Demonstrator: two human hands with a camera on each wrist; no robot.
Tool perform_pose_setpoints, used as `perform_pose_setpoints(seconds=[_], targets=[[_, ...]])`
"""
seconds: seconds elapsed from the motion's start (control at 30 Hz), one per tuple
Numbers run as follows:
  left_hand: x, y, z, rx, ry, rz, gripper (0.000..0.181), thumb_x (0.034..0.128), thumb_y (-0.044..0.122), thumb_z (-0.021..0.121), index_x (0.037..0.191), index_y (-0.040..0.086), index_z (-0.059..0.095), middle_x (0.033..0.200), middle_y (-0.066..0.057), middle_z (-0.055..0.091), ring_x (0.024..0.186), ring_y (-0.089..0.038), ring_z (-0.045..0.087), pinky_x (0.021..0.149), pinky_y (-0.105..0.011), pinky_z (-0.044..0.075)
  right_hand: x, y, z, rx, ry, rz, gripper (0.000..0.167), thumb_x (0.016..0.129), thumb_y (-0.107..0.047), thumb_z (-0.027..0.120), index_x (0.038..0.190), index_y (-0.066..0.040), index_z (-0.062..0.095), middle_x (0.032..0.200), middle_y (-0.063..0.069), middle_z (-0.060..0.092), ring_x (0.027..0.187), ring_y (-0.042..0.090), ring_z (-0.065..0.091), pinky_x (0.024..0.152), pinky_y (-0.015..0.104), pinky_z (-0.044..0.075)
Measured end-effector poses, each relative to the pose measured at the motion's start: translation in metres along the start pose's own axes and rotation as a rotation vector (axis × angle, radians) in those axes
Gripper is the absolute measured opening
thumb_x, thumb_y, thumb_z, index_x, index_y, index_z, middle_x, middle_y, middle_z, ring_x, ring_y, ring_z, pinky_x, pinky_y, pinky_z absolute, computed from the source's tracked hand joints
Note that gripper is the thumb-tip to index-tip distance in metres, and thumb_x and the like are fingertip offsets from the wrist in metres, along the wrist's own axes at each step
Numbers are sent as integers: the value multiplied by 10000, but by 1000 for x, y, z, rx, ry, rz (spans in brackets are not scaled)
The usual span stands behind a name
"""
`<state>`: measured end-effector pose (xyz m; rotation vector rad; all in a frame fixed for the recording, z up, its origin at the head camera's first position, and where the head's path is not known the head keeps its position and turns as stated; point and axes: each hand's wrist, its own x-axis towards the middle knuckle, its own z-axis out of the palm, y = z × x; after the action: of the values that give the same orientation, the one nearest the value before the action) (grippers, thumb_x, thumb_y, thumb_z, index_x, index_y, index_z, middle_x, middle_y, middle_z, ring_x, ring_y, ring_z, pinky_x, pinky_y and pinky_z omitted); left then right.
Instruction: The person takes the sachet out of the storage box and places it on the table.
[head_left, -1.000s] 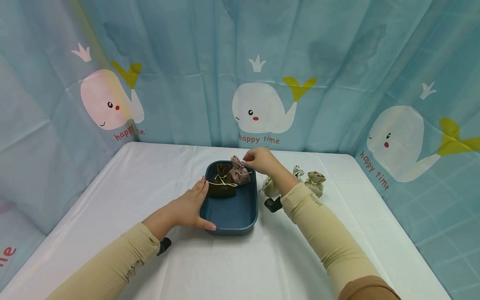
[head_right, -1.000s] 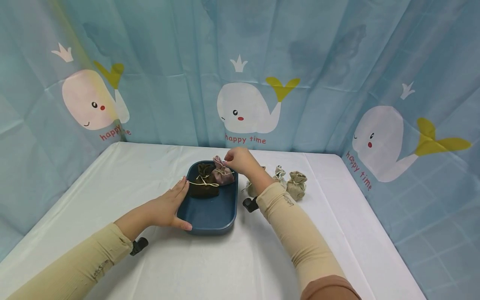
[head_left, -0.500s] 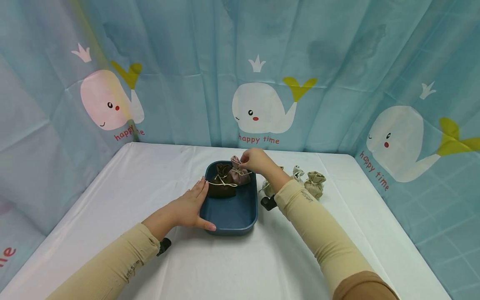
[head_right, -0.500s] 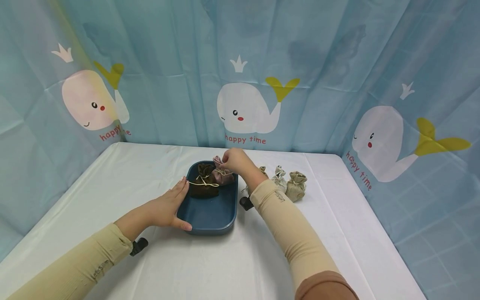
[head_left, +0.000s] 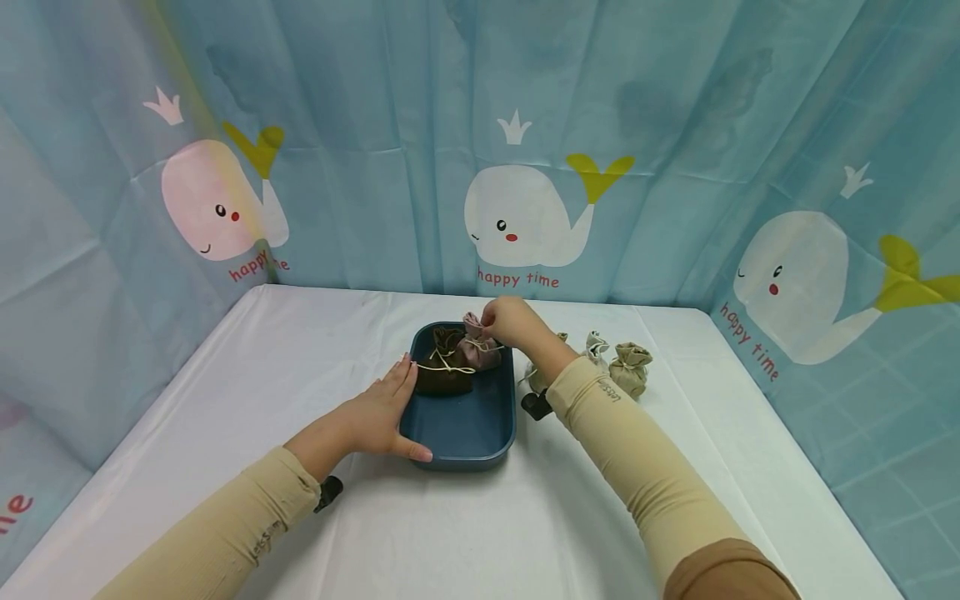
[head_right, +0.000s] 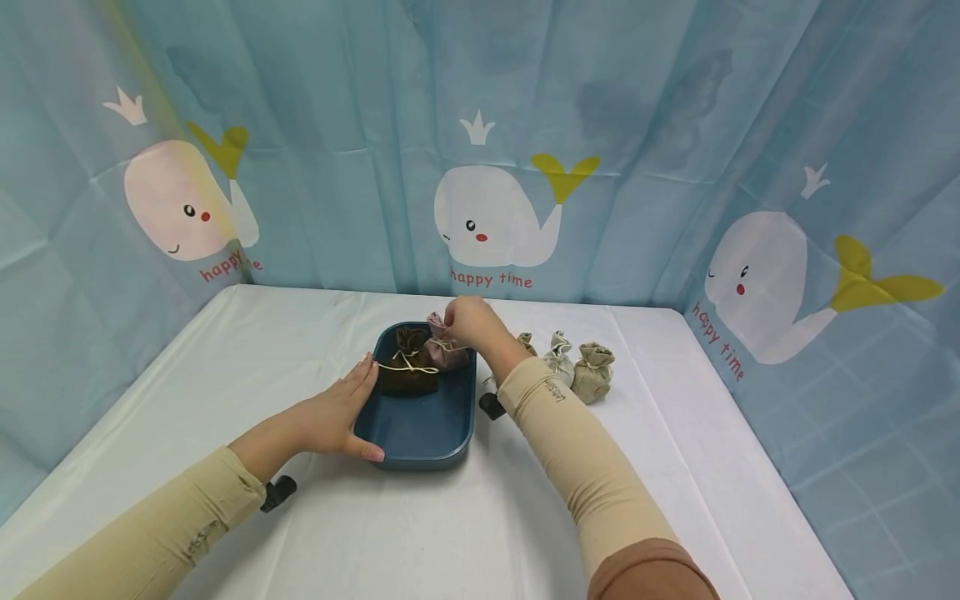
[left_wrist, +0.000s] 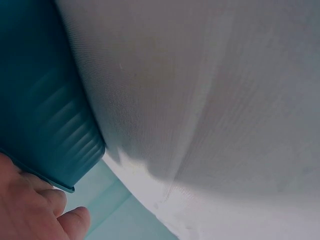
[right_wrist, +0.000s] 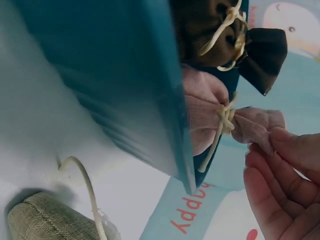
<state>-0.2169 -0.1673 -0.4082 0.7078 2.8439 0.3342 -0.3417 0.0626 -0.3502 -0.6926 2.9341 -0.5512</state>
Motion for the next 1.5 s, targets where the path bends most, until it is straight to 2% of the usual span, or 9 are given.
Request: perform_pose_setpoints(seconds=[0.67, 0.9, 1.1, 1.5], targets=[[-1, 2, 0, 3, 4, -10, 1371, 528, 835, 565, 1455, -19, 24, 1514, -182, -81, 1391, -319, -2, 1076, -515, 162, -12, -3, -6, -9, 77, 35, 91, 839, -111, 619, 809, -90, 703, 768, 18, 647, 682, 168, 565, 598, 304, 481], [-1, 2, 0, 6, 8, -10, 1369, 532, 831, 569, 1455, -20, 24, 1516, -180, -73, 1392, -312, -5, 1076, -514, 164, -16, -1, -17, 31, 87, 37, 109, 847, -133, 610, 839, -94, 711, 817, 19, 654, 740, 171, 563, 607, 289, 479], [0, 1, 1, 11, 13, -9, 1362, 538, 825, 575, 1457, -14, 19, 1517, -172, -78, 1394, -301, -8, 1077, -505, 170, -21, -3, -28, 91, 102, 43, 108, 852, -140, 610, 815, -95, 700, 798, 26, 643, 714, 184, 549, 576, 292, 454], [-1, 2, 0, 13, 7, -1, 1377, 523, 868, 508, 1455, -11, 4, 1514, -169, -95, 1393, -313, -9, 1076, -512, 167, -31, 4, -47, 121, 174, 15, 114, 855, -130, 605, 788, -101, 692, 772, 31, 645, 713, 189, 557, 597, 309, 454]])
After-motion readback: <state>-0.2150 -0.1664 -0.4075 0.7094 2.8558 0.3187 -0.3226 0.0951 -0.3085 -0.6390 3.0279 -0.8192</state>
